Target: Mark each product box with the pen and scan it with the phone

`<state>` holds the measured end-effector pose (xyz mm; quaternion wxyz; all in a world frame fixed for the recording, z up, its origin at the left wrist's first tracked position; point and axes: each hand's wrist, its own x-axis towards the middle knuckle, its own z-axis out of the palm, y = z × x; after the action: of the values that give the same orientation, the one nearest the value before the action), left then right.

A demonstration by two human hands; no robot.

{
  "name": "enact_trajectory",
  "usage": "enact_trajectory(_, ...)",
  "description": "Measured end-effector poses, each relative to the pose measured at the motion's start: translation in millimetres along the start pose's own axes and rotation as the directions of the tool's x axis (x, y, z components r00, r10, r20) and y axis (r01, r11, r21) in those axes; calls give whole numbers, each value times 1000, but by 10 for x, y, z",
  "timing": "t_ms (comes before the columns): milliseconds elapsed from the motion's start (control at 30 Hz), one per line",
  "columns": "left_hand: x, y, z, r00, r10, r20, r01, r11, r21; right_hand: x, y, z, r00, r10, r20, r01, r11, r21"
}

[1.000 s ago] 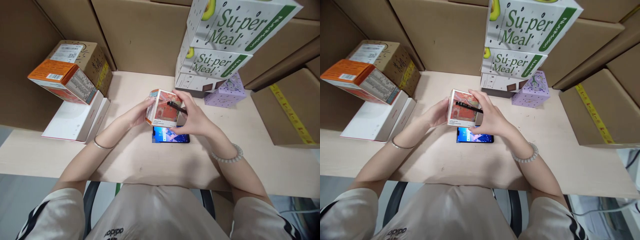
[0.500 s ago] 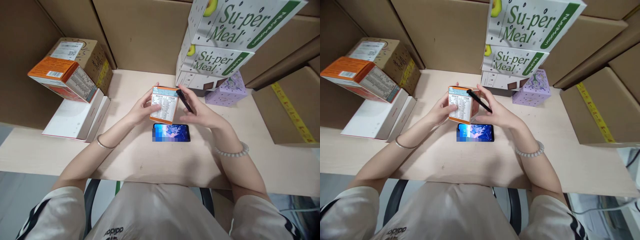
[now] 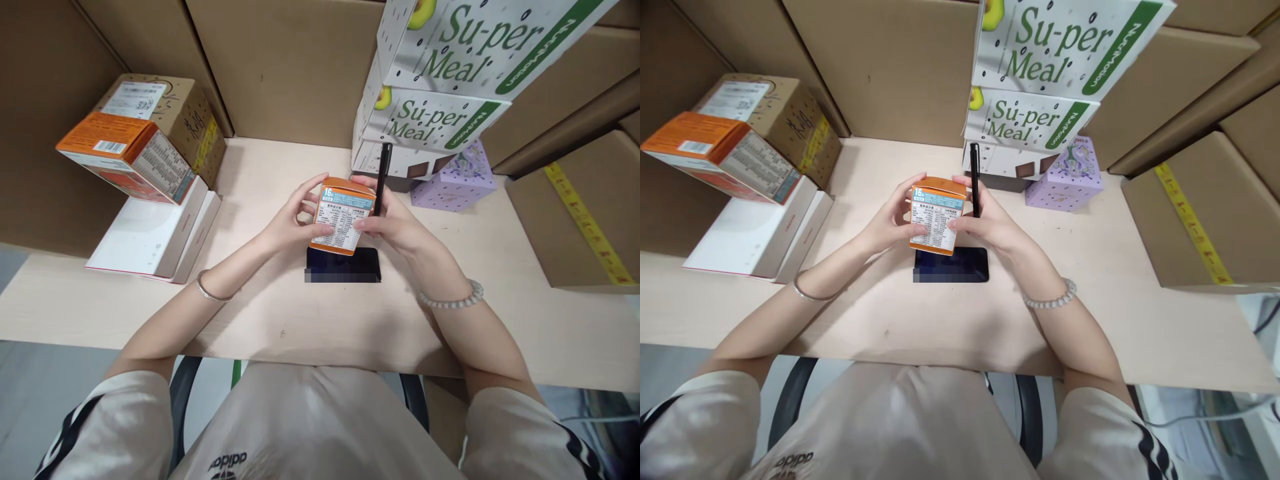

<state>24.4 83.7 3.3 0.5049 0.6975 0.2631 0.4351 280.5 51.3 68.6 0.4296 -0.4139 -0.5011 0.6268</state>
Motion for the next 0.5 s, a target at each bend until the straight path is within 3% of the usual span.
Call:
enact_trajectory(333,6,83,1,993,-96,69,107,977,-184,-23,-47,-35,1000,3,-29,-5,996,-92)
enact_trajectory(500,-23,211,51,979,-193,68,205,926,-316,-45,-26,-18,977,-196,88,212,951,-228)
